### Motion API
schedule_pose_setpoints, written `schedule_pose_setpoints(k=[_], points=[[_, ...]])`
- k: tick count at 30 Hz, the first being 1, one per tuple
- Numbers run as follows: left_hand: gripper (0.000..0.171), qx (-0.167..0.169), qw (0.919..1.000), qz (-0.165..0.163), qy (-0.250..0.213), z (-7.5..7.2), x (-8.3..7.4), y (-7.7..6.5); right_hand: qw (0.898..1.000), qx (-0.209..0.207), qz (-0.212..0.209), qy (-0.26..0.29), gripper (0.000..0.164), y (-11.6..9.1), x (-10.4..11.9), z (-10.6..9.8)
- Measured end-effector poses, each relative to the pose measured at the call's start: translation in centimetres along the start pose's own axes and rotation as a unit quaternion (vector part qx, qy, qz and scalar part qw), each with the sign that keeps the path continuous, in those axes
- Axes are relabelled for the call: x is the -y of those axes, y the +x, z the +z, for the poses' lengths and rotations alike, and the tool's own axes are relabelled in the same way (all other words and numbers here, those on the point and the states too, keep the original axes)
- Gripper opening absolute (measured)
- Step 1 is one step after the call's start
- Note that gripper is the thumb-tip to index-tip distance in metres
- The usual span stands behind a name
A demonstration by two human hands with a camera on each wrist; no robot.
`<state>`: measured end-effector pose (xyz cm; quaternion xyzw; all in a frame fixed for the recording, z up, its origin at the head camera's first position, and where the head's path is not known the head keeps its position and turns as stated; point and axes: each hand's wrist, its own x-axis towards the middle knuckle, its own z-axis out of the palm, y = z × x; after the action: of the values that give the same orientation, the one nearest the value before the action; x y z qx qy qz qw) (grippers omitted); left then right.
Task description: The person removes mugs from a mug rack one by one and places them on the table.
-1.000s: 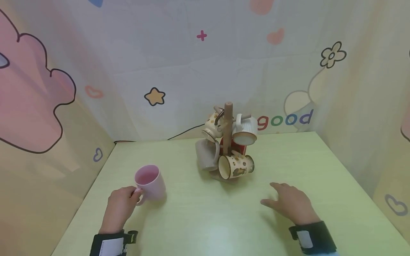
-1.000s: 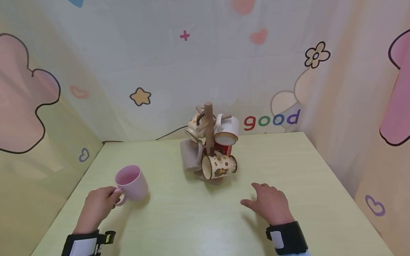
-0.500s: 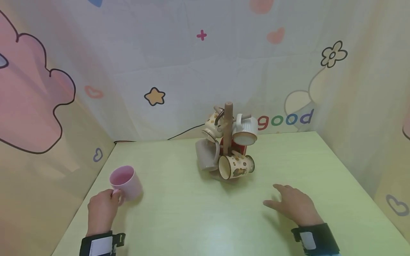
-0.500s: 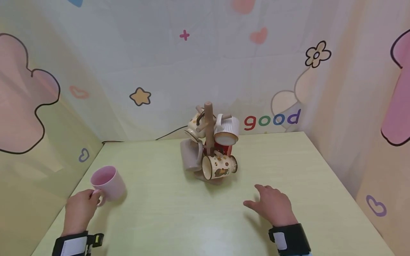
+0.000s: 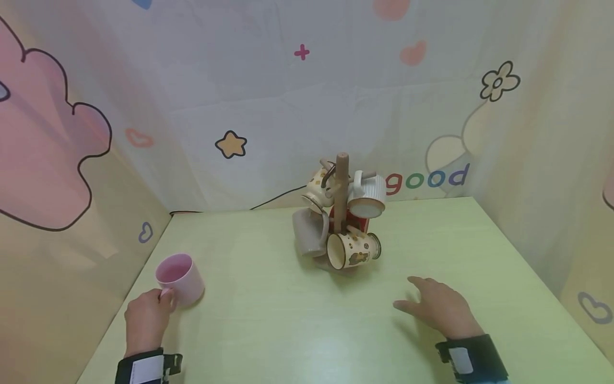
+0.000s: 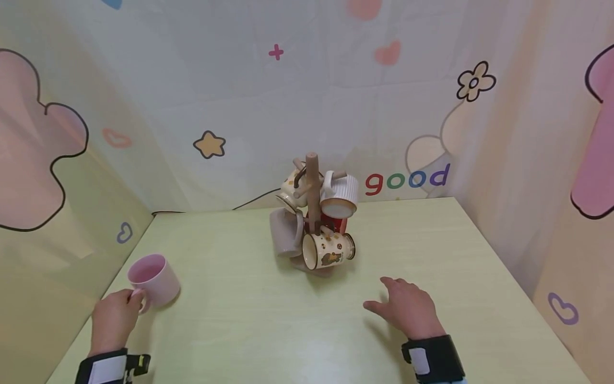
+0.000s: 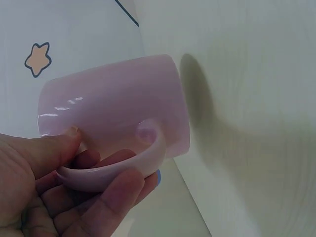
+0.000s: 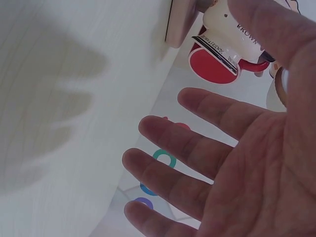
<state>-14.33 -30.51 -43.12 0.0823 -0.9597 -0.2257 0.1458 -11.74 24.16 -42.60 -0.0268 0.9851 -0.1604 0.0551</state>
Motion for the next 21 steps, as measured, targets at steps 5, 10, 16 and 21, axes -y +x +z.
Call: schedule_pose_setpoints(k=[5,10,16,21], points=[[0.034,-0.008,1.0000,0.004,-0.002,0.2,0.6,0.0,1.000,0.008,0.004,0.005,0.080,0.0,0.1,0.1],[0.034,-0.011,0.9999,0.000,-0.006,0.3,1.3,-0.1,1.000,0.013,0.009,0.000,0.081,0.2,0.0,0.1],[0.033,-0.007,0.9999,-0.007,-0.011,0.5,2.1,-0.2,1.000,0.011,0.011,-0.005,0.082,0.4,-0.2,0.1],[0.030,-0.008,0.9998,-0.005,-0.016,0.6,2.6,-0.1,1.000,0.013,0.011,-0.004,0.081,0.4,-0.1,0.0]])
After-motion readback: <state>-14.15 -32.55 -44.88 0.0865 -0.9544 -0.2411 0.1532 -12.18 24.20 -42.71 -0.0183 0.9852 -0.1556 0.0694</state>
